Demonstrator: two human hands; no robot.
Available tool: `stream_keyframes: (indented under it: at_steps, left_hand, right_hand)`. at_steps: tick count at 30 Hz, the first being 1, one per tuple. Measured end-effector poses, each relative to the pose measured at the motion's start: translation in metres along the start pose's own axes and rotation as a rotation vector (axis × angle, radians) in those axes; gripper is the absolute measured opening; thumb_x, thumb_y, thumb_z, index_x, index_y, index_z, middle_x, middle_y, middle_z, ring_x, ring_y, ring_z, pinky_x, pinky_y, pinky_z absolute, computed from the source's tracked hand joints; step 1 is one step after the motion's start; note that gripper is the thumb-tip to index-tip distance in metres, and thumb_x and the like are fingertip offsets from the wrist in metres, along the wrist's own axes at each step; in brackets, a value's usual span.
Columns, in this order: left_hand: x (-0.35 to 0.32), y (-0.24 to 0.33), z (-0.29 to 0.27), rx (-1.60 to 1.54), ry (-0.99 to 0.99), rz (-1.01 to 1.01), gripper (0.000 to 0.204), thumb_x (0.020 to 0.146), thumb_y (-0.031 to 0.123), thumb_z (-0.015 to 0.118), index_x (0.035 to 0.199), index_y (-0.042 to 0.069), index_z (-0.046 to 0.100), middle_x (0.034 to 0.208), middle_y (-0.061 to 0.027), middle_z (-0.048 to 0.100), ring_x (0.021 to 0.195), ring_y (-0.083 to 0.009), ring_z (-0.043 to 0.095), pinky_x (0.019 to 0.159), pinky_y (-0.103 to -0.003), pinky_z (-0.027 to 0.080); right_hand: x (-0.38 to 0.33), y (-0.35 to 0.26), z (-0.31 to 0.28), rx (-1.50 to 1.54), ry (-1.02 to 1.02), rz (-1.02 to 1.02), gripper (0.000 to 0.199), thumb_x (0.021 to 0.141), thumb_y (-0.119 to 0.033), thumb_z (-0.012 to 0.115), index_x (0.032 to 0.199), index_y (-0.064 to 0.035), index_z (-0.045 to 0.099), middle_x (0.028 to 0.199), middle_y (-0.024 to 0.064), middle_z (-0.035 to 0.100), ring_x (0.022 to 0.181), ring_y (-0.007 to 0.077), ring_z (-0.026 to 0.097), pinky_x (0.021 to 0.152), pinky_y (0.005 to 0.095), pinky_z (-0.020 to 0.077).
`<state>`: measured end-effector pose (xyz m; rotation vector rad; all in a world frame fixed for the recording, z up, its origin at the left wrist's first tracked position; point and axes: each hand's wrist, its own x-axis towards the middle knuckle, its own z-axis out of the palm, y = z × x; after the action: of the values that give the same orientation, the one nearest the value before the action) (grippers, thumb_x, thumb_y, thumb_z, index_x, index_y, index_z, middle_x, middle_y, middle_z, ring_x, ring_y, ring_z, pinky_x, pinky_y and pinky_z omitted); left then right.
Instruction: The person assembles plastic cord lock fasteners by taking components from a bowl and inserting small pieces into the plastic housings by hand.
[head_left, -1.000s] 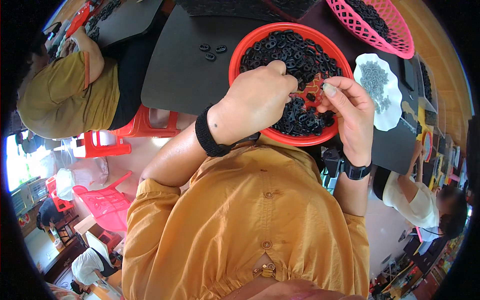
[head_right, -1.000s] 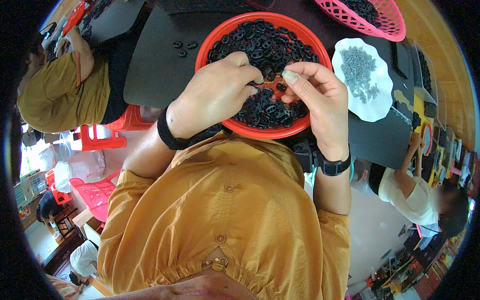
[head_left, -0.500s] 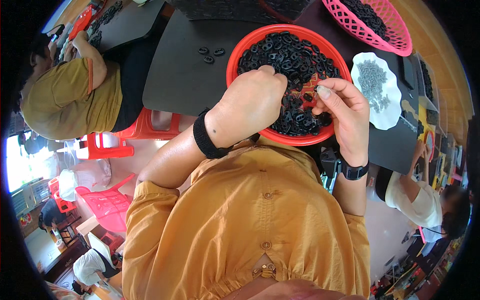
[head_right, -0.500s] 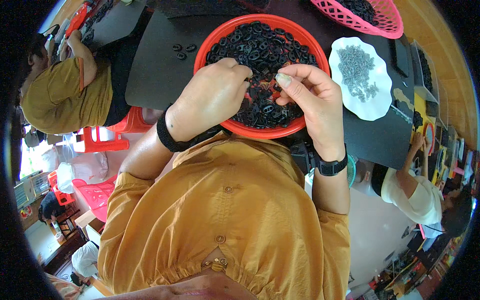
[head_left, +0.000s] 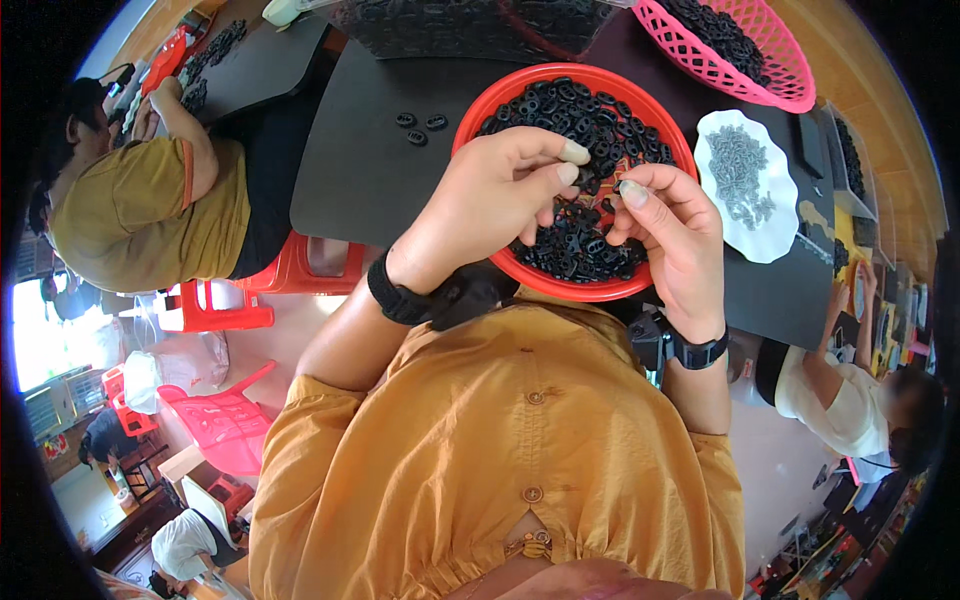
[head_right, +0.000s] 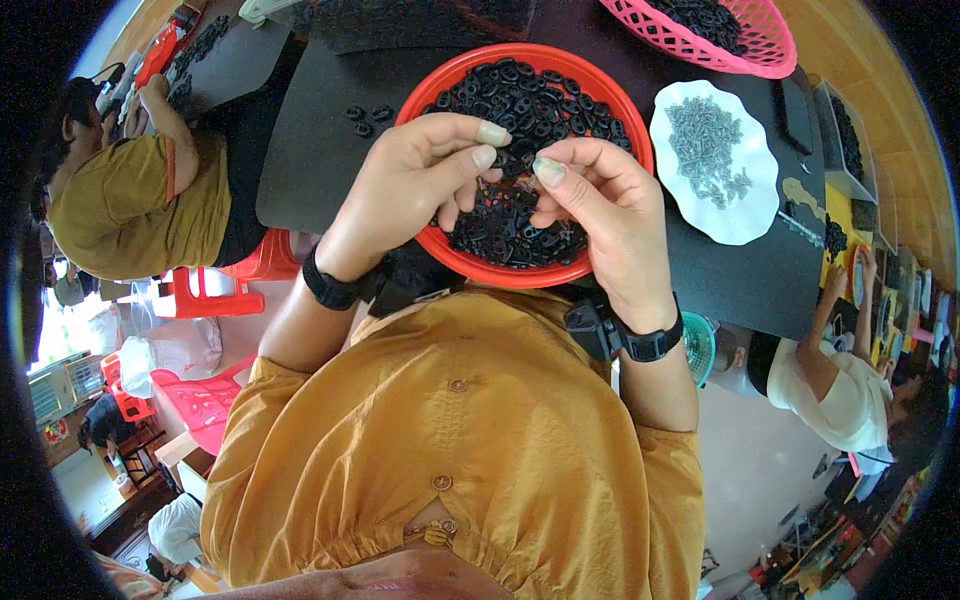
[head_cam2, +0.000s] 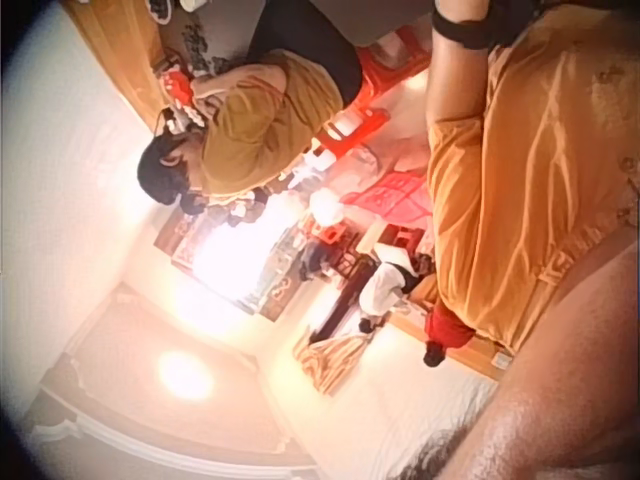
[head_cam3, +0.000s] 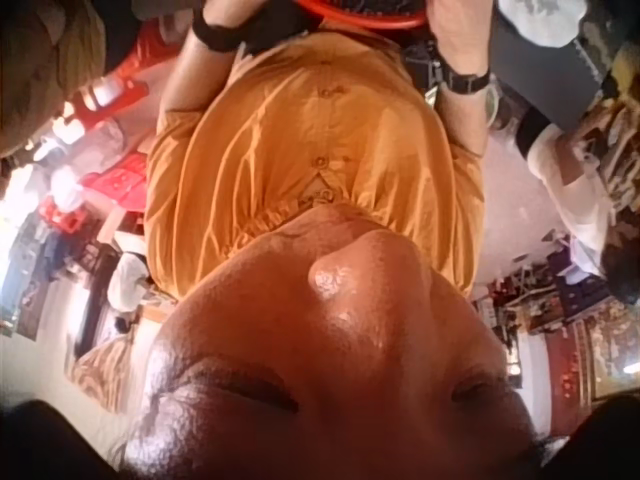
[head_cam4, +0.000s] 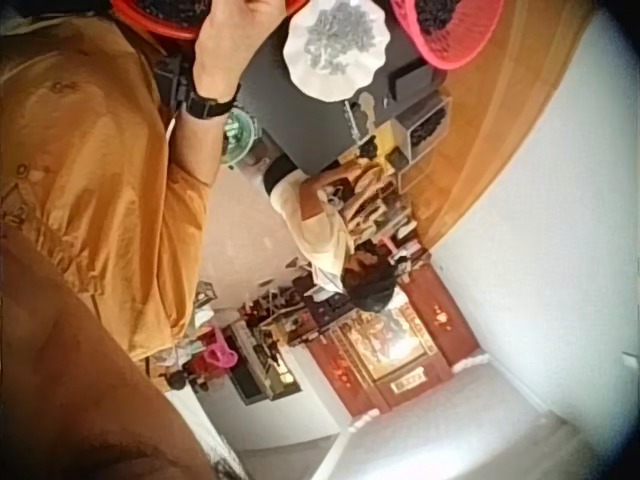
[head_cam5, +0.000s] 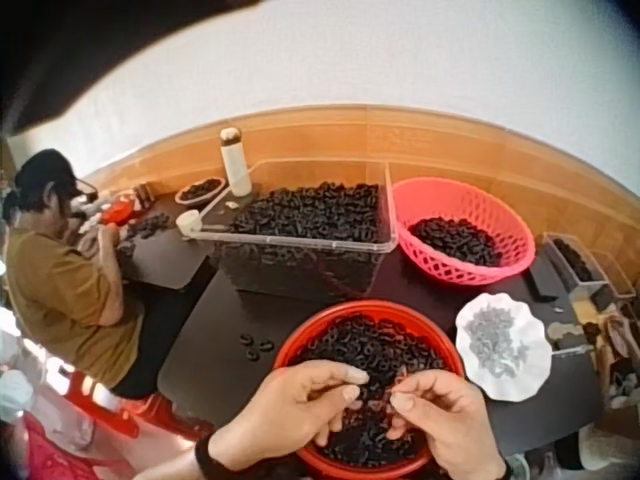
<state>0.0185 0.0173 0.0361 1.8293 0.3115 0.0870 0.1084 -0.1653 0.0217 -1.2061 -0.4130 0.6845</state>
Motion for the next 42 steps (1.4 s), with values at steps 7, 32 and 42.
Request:
stream_keyframes:
  at_steps: [7,32,42]
  left_hand:
    - [-0.006,0.002,0.014,-0.504,-0.073,-0.058,0.017,0.093,0.013,0.060,0.105,0.002,0.063,0.082,-0.0039,0.064,0.059,-0.0058,0.055,0.049,-0.019,0.046]
    - [-0.006,-0.017,0.013,-0.793,-0.178,-0.066,0.021,0.096,0.013,0.056,0.114,0.003,0.058,0.096,-0.0027,0.061,0.080,-0.0094,0.059,0.069,-0.024,0.053]
    - [-0.001,-0.010,0.010,-0.515,0.002,0.089,0.015,0.090,0.010,0.064,0.102,0.001,0.064,0.087,-0.0028,0.064,0.061,-0.0076,0.057,0.057,-0.020,0.049]
  right_hand:
    - [0.000,-0.003,0.019,0.208,-0.017,-0.058,0.015,0.092,-0.011,0.062,0.103,-0.0010,0.061,0.088,0.0059,0.065,0.069,0.0086,0.059,0.061,0.0218,0.0508]
    - [0.005,-0.002,0.019,0.037,0.046,-0.038,0.015,0.090,-0.009,0.064,0.102,-0.0004,0.064,0.085,0.0033,0.064,0.067,0.0073,0.055,0.059,0.0196,0.0441]
    - [0.007,-0.017,0.021,-0.225,0.006,-0.063,0.015,0.089,-0.008,0.065,0.101,0.0005,0.065,0.081,0.0002,0.064,0.066,0.0052,0.056,0.059,0.0183,0.0473]
